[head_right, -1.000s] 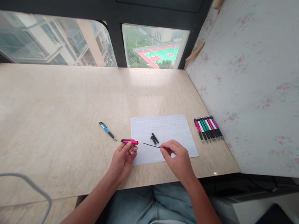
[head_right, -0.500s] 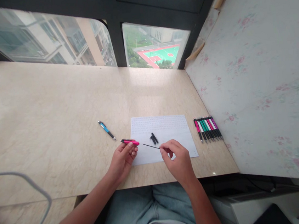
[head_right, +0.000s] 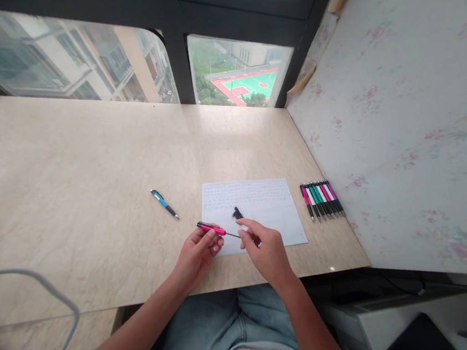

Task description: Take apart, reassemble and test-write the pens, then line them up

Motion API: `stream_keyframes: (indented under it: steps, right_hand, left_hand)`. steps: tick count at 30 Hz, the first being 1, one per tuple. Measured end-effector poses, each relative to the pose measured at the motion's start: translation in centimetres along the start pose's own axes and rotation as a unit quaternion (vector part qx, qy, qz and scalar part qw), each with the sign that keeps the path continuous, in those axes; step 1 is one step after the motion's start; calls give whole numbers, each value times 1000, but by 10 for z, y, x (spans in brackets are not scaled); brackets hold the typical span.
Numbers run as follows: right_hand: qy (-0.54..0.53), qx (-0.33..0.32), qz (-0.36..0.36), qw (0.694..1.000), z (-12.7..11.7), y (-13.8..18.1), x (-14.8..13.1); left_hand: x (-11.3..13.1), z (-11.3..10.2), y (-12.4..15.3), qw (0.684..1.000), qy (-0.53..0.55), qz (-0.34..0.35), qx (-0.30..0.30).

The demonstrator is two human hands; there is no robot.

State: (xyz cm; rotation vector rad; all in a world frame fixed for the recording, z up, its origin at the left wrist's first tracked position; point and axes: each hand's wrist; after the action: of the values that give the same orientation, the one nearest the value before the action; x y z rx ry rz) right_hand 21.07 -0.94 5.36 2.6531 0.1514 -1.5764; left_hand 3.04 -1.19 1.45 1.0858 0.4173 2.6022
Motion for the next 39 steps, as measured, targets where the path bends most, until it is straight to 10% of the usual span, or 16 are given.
stream_keyframes:
  steps: [5,12,25,39]
  right_hand:
    - [-35,-2,30,999,-9,-13,22]
    - [237,-25,-65,969,1,-43,57]
    - [265,-45,-63,961,6,-48,52]
    - [-133,50,62,988,-3,-14,27]
  left_hand:
    - [1,-3,-3,999,38,-7,21]
    - [2,-6,-6,997,66,-13,43]
    - [7,-6,-7,996,67,-11,50]
    - [6,-8,-9,995,62,19,80]
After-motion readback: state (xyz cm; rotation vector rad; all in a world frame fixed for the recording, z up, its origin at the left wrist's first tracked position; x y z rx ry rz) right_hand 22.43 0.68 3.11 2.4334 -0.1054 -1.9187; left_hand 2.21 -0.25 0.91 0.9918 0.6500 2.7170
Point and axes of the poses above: each hand's wrist, its own y-axis away from the middle knuckle, its own z-axis out of the palm, x = y × z
